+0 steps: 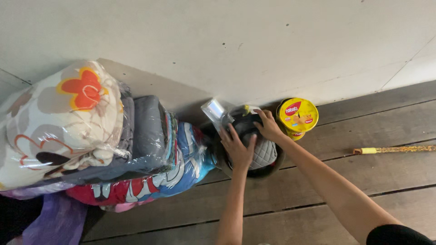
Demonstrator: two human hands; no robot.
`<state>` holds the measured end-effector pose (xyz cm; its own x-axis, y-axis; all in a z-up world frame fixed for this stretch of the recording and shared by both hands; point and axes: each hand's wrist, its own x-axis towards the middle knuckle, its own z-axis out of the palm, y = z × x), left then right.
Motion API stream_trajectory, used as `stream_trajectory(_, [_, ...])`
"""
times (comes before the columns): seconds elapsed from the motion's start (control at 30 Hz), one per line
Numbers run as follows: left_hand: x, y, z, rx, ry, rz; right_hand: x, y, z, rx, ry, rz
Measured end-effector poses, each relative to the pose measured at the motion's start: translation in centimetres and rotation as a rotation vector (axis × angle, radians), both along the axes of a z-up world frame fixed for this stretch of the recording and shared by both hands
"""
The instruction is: The person tidies several items on a wooden floor including a small bag and bucket, organizes multiple pairs of shoes on a rack, and carries a green cup through the house to an outdoor utility area.
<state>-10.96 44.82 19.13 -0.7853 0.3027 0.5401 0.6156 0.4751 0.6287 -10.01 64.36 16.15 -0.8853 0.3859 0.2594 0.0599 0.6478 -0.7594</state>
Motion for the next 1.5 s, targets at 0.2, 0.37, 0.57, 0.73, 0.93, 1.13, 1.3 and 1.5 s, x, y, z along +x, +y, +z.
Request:
stream_trajectory(0.2, [-0.1,0.4,-0.9,-0.299,-0.047,0.106,3.8,-0.5,2.5,0.068,-0.041,0.074])
stream_trajectory(0.37, [0.3,2.7,-2.8,-0.35,-0.042,0.265,12.4,0.6,4.9,0.285,-0.158,0.031])
stream_trajectory(0.57, [6.1,8.0,-0.6,-0.2,0.112,-0.012,25.1,7.2,6.0,0.463,-0.218,-0.089])
stream_trajectory(0.73, [13.6,16.4,7.4,-0.393,0.212,-0.547,36.1,15.0,12.5,0.661,-0.467,-0.111])
stream_trajectory(0.93, [25.2,28.5,13.4,-0.735,0.273,-0.856,47.5,22.4,16.9,0.7,-0.496,-0.286])
stream_trajectory(1.13, [38.7,41.6,14.7,-0.829,0.268,-0.93,56.1,26.1,15.5,0.42,-0.239,-0.507])
stream_trajectory(1.3, [46.1,50.1,13.3,-0.851,0.387,-1.024,61.9,29.5,12.9,0.316,-0.283,-0.642])
stream_trajectory(1.5, [51.7,56.5,10.6,-0.882,0.391,-1.1,67.5,32.9,13.1,0.282,-0.35,-0.893])
